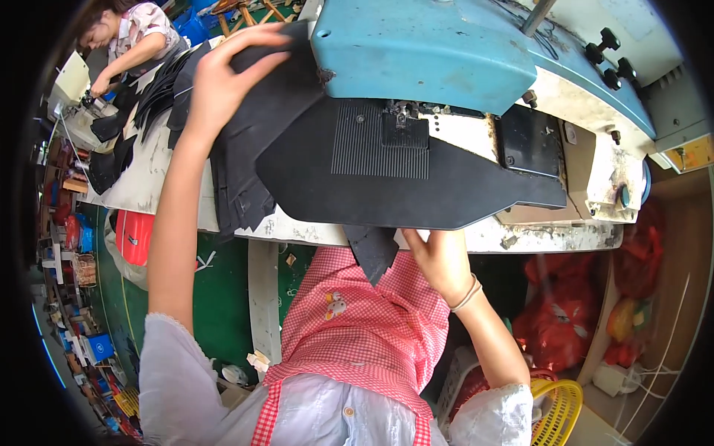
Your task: Aligning and feeding shoe material pieces into a specialized stitching machine.
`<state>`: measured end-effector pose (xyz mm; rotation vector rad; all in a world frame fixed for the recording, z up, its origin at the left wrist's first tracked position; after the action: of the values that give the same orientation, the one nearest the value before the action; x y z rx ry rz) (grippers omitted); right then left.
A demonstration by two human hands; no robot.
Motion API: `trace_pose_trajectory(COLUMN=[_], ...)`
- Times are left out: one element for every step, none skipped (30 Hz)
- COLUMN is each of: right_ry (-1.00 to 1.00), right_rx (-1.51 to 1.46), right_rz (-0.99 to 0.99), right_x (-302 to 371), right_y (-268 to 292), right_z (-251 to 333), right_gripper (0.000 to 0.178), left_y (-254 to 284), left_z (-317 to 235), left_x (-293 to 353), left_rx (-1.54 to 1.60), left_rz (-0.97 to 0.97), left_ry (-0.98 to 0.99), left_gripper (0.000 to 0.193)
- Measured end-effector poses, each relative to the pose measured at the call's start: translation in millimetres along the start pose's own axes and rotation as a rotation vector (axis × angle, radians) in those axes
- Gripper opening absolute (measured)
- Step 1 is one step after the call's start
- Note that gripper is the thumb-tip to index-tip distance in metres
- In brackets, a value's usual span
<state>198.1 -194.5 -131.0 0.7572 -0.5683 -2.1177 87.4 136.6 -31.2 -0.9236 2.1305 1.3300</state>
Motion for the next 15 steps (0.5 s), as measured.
trace_pose_trajectory(right_ry=[-0.076, -0.071, -0.136, -0.19, -0.061, -0.026, 0.003, 0.04, 0.088, 0.134, 0.1, 0.123, 0.149, 0.126, 0.078], right_rx=[-0.099, -0.108, -0.006, 0.092, 0.153, 0.266, 0.385, 0.439, 0.497, 0.559, 0.566, 0.577, 0.59, 0.619, 0.525], right_rz=[-0.066, -0.069, 0.006, 0.084, 0.053, 0.083, 0.11, 0.023, -0.03, -0.08, -0.03, -0.046, -0.062, -0.052, -0.066], right_x=[0.4, 0.1, 0.5, -0.4, -3.1, -3.1, -1.4, 0.9, -0.3, 1.0, 5.2, 5.6, 4.6, 6.9, 5.3], right_y=[-8.1, -12.8, -18.3, -23.3, -28.2, -33.6, -36.8, -36.1, -35.8, -33.1, -32.3, -33.4, -35.5, -35.6, -36.2], right_z=[-3.6, -6.1, -10.4, -13.7, -18.6, -28.4, -42.5, -48.9, -51.3, -52.9, -59.9, -62.8, -64.3, -67.8, -59.9], right_gripper=[0.013, 0.013, 0.012, 0.011, 0.01, 0.01, 0.009, 0.011, 0.011, 0.012, 0.013, 0.013, 0.012, 0.011, 0.011], left_y=[18.1, 35.8, 48.4, 57.1, 55.7, 46.5, 30.5, 27.7, 24.3, 19.2, 14.6, 3.2, -11.9, -27.4, -36.5], left_z=[10.8, 24.3, 42.9, 57.8, 53.9, 55.0, 36.7, 17.4, -6.0, -23.5, -40.7, -60.3, -67.2, -70.3, -78.5], left_x=[18.5, 38.8, 63.6, 87.8, 104.8, 122.3, 133.0, 136.7, 140.2, 148.3, 151.7, 160.0, 172.0, 180.0, 181.4], left_rx=[-0.026, -0.036, -0.018, -0.001, -0.066, -0.366, -0.549, -0.524, -0.455, -0.31, -0.111, 0.217, 0.331, 0.407, 0.536], left_rz=[-0.03, -0.048, -0.053, 0.001, 0.068, 0.096, 0.054, -0.049, -0.09, -0.058, 0.014, 0.095, 0.126, 0.183, 0.223], left_ry=[0.069, 0.127, 0.203, 0.26, 0.354, 0.257, 0.291, 0.232, 0.228, 0.272, 0.27, 0.527, 0.564, 0.543, 0.612], left_gripper=[0.017, 0.018, 0.021, 0.024, 0.029, 0.033, 0.034, 0.031, 0.026, 0.022, 0.019, 0.018, 0.02, 0.029, 0.037])
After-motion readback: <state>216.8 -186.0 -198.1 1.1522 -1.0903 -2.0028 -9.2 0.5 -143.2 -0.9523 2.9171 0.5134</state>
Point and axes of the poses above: each hand's wrist, its own x-axis away from the middle knuckle, its own y-axis out of the back of the hand, z = x × y, the point moved 1 cm from there along -x, towards the middle knuckle, and after that the axes turned 1 degree about y, right-handed, at the moved point
